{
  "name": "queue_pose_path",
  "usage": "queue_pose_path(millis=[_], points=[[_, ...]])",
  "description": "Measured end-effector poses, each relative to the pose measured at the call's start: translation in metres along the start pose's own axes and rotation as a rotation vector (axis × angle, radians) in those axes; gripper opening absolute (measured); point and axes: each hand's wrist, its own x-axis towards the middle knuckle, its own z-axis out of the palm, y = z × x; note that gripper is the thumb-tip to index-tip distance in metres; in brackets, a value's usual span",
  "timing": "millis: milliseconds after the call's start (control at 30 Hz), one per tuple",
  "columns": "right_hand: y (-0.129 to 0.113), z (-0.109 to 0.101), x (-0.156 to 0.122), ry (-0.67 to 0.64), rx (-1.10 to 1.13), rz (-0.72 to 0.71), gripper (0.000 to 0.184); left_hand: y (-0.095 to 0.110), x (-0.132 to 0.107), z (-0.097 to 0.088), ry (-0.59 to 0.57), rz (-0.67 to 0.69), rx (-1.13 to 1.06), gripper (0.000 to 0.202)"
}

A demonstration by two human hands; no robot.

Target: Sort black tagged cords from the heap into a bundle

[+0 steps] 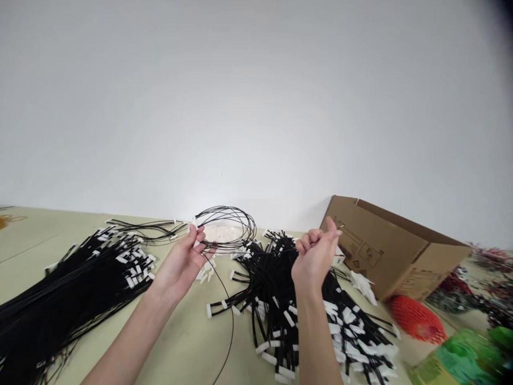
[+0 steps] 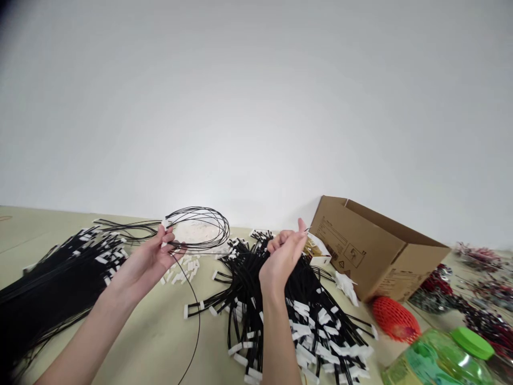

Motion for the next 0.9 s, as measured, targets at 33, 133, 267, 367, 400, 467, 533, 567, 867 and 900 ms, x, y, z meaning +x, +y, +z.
queue_pose_path(millis=[33, 133, 267, 367, 400, 467, 533, 567, 867, 900], points=[[-0.003, -0.003, 0.001, 0.008, -0.047, -0.049, 0.044, -0.002, -0.001, 0.0, -0.01, 0.008, 0.029, 0.017], [-0.012, -0.005, -0.006, -0.048, -0.263, -0.202, 0.035, -0.008, -0.005, 0.003, -0.044, 0.027, 0.109, 0.018], [-0.024, 0.007, -0.033, -0.37, -0.464, -0.439, 0.018, -0.014, -0.012, 0.009, -0.073, 0.028, 0.202, 0.017], [-0.029, 0.018, -0.05, -0.611, -0.415, -0.565, 0.014, -0.016, -0.016, 0.013, -0.095, 0.018, 0.259, 0.018], [-0.029, 0.021, -0.053, -0.661, -0.409, -0.591, 0.014, -0.017, -0.017, 0.014, -0.103, 0.017, 0.273, 0.019], [-0.027, 0.023, -0.056, -0.713, -0.427, -0.62, 0.015, -0.016, -0.019, 0.016, -0.116, 0.017, 0.299, 0.02], [-0.024, 0.024, -0.056, -0.733, -0.459, -0.633, 0.015, -0.016, -0.021, 0.017, -0.123, 0.017, 0.322, 0.021], [-0.022, 0.023, -0.056, -0.738, -0.469, -0.637, 0.015, -0.016, -0.023, 0.017, -0.127, 0.019, 0.334, 0.022], [-0.02, 0.021, -0.054, -0.769, -0.499, -0.645, 0.017, -0.018, -0.028, 0.016, -0.197, 0.021, 0.423, 0.028], [-0.02, 0.021, -0.054, -0.773, -0.505, -0.642, 0.017, -0.018, -0.028, 0.015, -0.198, 0.023, 0.432, 0.028]])
